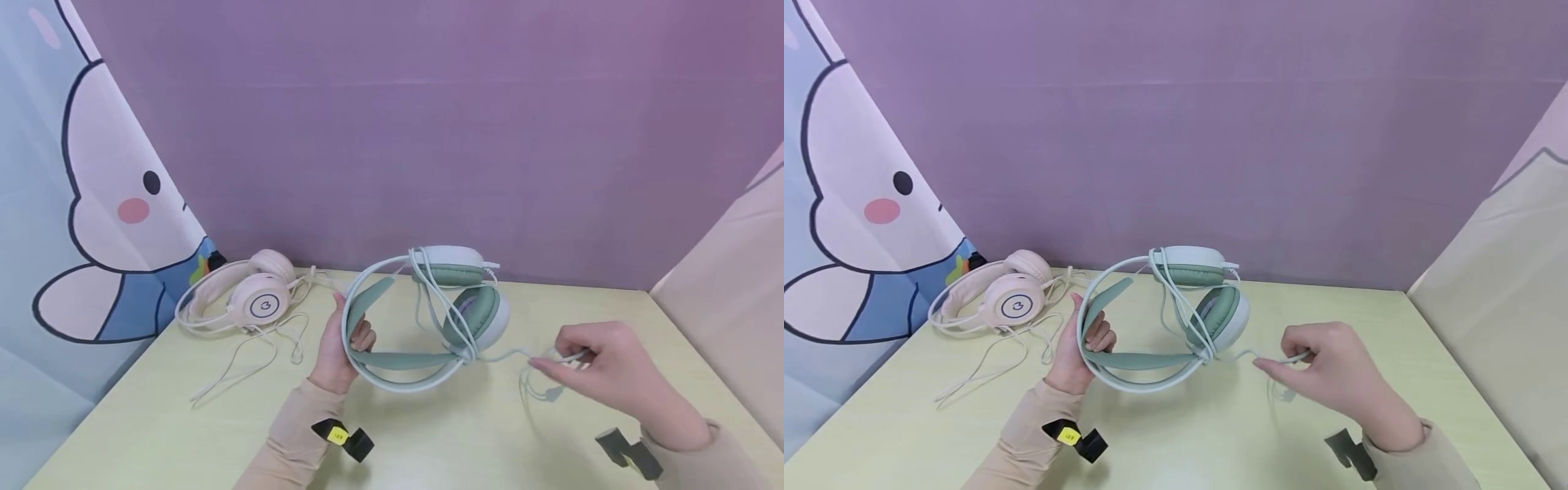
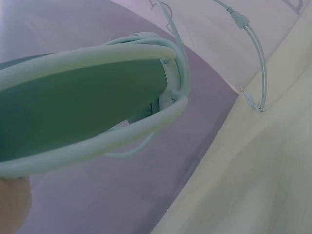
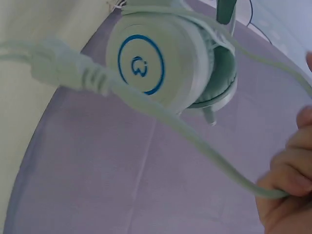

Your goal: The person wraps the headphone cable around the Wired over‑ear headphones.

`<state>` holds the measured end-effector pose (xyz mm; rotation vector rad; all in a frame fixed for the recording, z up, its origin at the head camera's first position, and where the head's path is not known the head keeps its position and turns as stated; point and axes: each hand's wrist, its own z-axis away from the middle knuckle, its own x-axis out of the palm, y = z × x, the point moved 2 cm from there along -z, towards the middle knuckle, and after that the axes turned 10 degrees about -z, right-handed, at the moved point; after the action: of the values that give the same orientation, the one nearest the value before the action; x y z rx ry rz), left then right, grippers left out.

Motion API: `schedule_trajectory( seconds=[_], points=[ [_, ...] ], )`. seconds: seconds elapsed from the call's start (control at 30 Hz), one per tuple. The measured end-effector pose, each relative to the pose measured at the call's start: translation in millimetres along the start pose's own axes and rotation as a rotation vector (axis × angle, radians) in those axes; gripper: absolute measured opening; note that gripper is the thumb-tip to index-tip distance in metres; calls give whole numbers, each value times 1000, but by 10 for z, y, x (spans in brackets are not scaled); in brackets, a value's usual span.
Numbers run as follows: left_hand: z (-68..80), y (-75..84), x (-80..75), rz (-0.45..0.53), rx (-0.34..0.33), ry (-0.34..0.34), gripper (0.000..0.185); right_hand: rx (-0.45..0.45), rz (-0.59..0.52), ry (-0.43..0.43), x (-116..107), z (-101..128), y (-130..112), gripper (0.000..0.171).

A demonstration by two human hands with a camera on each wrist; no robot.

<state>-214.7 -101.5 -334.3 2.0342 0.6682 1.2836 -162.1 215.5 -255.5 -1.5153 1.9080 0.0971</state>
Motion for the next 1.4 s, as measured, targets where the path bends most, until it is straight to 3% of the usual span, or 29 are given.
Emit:
schedule_trajectory(
  seconds=[0.13, 0.23, 0.3, 0.47, 0.6, 0.7, 0.87, 1.13, 1.3, 1.4],
  points=[
    [6, -14, -31, -22, -12, 27, 55, -3, -41, -233, -3, -31, -84, 30],
    [16, -17, -45, -17, -19, 38, 58, -73, 18, -287, -24, -91, -155, 24],
    [23, -19, -45, -1, -33, 40, 57, -175, 60, -244, -21, -147, -189, 15],
    [38, -35, -27, 98, -88, 2, 58, -352, 191, -17, -21, -282, -221, 34],
    [41, -38, -7, 148, -92, -53, 62, -301, 203, 128, -82, -298, -179, 46],
    [33, -39, 6, 147, -77, -91, 61, -213, 216, 144, -144, -287, -121, 53],
    [6, -62, 13, 54, -28, -139, 57, -128, 308, 22, -215, -324, -71, 53],
    [0, -101, 8, -61, -11, -126, 49, -205, 368, -166, -182, -504, -108, 46],
    [-6, -114, 20, -134, -31, -132, 45, -205, 352, -274, -153, -587, -105, 30],
    [-9, -124, 26, -169, -46, -143, 43, -191, 391, -333, -123, -641, -110, 31]
  ],
)
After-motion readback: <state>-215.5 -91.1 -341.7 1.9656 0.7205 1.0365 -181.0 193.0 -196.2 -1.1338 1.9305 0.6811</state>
